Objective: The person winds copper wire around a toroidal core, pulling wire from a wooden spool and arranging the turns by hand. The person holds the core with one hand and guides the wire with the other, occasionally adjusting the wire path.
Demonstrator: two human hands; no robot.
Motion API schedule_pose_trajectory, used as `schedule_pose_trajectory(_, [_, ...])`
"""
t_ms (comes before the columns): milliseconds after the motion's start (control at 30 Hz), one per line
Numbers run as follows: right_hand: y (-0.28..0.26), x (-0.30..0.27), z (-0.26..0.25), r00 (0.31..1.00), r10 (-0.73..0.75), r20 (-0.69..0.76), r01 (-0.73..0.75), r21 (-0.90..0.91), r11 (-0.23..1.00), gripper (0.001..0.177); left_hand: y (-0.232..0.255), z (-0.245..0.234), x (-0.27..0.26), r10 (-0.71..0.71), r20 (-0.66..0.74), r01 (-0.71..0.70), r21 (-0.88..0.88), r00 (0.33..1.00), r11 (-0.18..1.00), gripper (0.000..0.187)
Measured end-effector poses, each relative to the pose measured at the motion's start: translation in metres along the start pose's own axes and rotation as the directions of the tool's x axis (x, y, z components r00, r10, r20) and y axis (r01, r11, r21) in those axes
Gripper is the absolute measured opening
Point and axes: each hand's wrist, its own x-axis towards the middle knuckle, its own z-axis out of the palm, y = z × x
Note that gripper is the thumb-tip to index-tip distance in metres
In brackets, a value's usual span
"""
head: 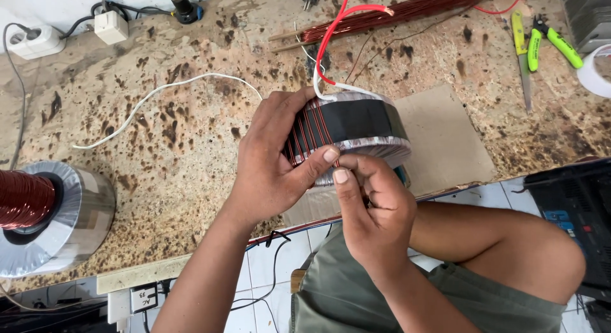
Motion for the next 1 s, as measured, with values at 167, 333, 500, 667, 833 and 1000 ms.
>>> schedule_pose_trajectory(167, [0.006, -0.004, -0.005, 0.984, 0.167, 0.061, -0.175, 0.171, 0.97, 0.023, -0.002, -0.003, 0.0, 0.03, 0.03, -0.029, -0.026, 0.999, 0.999, 0.058])
schedule_pose_trajectory(333, [0.007, -0.007, 0.002, 0.977, 0.21, 0.042, -0.213, 0.309, 0.927, 0.02, 0.0, -0.004, 0.003, 0.022, 0.032, -0.021, -0.044, 0.999, 0.999, 0.054])
schedule_pose_trajectory(500, [0.005, -0.004, 0.002, 0.983, 0.181, 0.016, -0.176, 0.341, 0.924, 0.02, 0.0, -0.004, 0.005, 0.021, 0.011, -0.02, -0.093, 1.0, 0.995, 0.053])
schedule_pose_trajectory(667, [-0.001, -0.005, -0.002, 0.99, 0.14, 0.022, -0.141, 0.111, 0.984, 0.023, 0.001, -0.004, 0.004, -0.002, 0.01, 0.003, -0.095, 1.0, 0.995, 0.057])
schedule_pose_trajectory(833, [0.001, -0.004, -0.004, 0.998, 0.045, 0.042, -0.044, -0.03, 0.999, 0.025, 0.004, -0.006, 0.006, -0.01, 0.034, 0.012, -0.067, 0.999, 0.998, 0.061])
schedule_pose_trajectory(1000, [0.034, -0.009, 0.001, 0.998, -0.027, 0.065, 0.034, -0.119, 0.992, 0.029, 0.003, -0.004, 0.007, 0.001, 0.044, 0.001, -0.037, 0.999, 0.999, 0.061])
